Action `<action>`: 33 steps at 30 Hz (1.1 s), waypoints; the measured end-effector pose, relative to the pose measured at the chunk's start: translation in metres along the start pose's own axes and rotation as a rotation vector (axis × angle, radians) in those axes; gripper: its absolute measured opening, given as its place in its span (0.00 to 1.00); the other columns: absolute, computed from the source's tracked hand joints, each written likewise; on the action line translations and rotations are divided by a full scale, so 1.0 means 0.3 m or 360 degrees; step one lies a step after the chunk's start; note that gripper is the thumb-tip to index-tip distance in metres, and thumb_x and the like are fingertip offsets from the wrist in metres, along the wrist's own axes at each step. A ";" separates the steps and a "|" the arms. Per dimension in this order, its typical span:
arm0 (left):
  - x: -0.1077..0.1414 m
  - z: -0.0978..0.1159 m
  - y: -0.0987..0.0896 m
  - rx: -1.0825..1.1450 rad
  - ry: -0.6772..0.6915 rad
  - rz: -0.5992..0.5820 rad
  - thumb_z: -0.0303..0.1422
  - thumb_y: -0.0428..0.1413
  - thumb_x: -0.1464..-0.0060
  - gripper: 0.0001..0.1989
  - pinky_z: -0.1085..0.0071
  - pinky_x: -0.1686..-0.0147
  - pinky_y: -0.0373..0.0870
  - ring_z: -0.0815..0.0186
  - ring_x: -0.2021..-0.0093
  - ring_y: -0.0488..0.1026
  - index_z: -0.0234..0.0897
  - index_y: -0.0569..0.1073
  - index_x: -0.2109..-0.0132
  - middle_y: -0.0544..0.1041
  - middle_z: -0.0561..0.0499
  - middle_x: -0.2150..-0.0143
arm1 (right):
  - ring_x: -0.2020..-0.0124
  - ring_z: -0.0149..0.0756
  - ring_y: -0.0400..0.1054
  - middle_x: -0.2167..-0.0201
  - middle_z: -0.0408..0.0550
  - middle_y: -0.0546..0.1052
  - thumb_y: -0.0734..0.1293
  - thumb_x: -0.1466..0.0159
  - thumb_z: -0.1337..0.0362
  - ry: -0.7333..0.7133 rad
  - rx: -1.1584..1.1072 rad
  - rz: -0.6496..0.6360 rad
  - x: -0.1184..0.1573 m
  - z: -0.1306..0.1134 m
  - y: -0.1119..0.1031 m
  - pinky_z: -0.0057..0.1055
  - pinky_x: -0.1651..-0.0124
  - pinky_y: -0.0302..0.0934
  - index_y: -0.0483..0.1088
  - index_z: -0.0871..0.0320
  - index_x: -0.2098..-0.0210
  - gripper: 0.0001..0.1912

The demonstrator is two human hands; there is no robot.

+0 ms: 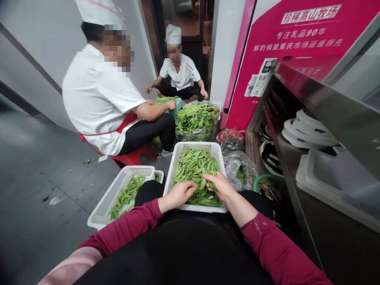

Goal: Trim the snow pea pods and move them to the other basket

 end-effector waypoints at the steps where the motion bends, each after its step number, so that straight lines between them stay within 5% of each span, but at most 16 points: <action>1: 0.001 0.019 0.003 -0.0067 0.0072 -0.0030 0.33 0.43 0.47 0.13 0.74 0.62 0.62 0.69 0.64 0.68 0.35 0.70 0.62 0.73 0.50 0.64 | 0.86 0.24 0.57 0.87 0.37 0.65 0.70 0.54 0.63 0.0077 -0.0135 -0.0011 0.011 0.004 0.007 0.21 0.85 0.50 0.64 0.60 0.77 0.11; 11: 0.045 0.084 0.003 -0.0632 0.0293 -0.0080 0.31 0.40 0.45 0.12 0.74 0.67 0.63 0.68 0.69 0.68 0.34 0.66 0.67 0.70 0.49 0.69 | 0.88 0.22 0.57 0.87 0.39 0.67 0.67 0.50 0.68 0.0457 -0.0558 0.0135 0.054 0.049 0.051 0.18 0.87 0.51 0.65 0.60 0.76 0.05; 21: 0.077 0.084 0.042 -0.0778 0.0334 -0.0054 0.29 0.44 0.52 0.07 0.75 0.72 0.62 0.68 0.73 0.67 0.34 0.66 0.71 0.70 0.50 0.73 | 0.87 0.21 0.58 0.86 0.40 0.67 0.66 0.49 0.66 0.0576 -0.0397 -0.0058 0.100 0.104 0.055 0.17 0.87 0.49 0.65 0.62 0.78 0.07; 28: 0.014 -0.047 -0.097 -0.0683 -0.0167 0.0360 0.28 0.40 0.48 0.12 0.74 0.68 0.62 0.68 0.70 0.68 0.34 0.68 0.71 0.70 0.49 0.73 | 0.85 0.21 0.58 0.79 0.43 0.71 0.68 0.51 0.63 0.0533 -0.0308 -0.0361 0.207 0.101 0.049 0.17 0.88 0.46 0.68 0.61 0.73 0.08; 33: 0.052 0.007 -0.067 -0.0766 0.0105 0.0244 0.28 0.42 0.49 0.13 0.73 0.64 0.64 0.67 0.64 0.69 0.36 0.66 0.58 0.71 0.48 0.63 | 0.85 0.22 0.58 0.80 0.44 0.70 0.68 0.51 0.64 0.0538 -0.0274 -0.0440 0.215 0.104 0.039 0.17 0.88 0.45 0.69 0.62 0.73 0.08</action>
Point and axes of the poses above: each hand's wrist, its own x-axis away from the middle knuckle, its own y-axis out of the palm, z = x × y, the point moved 3 cm from there along -x, towards the middle knuckle
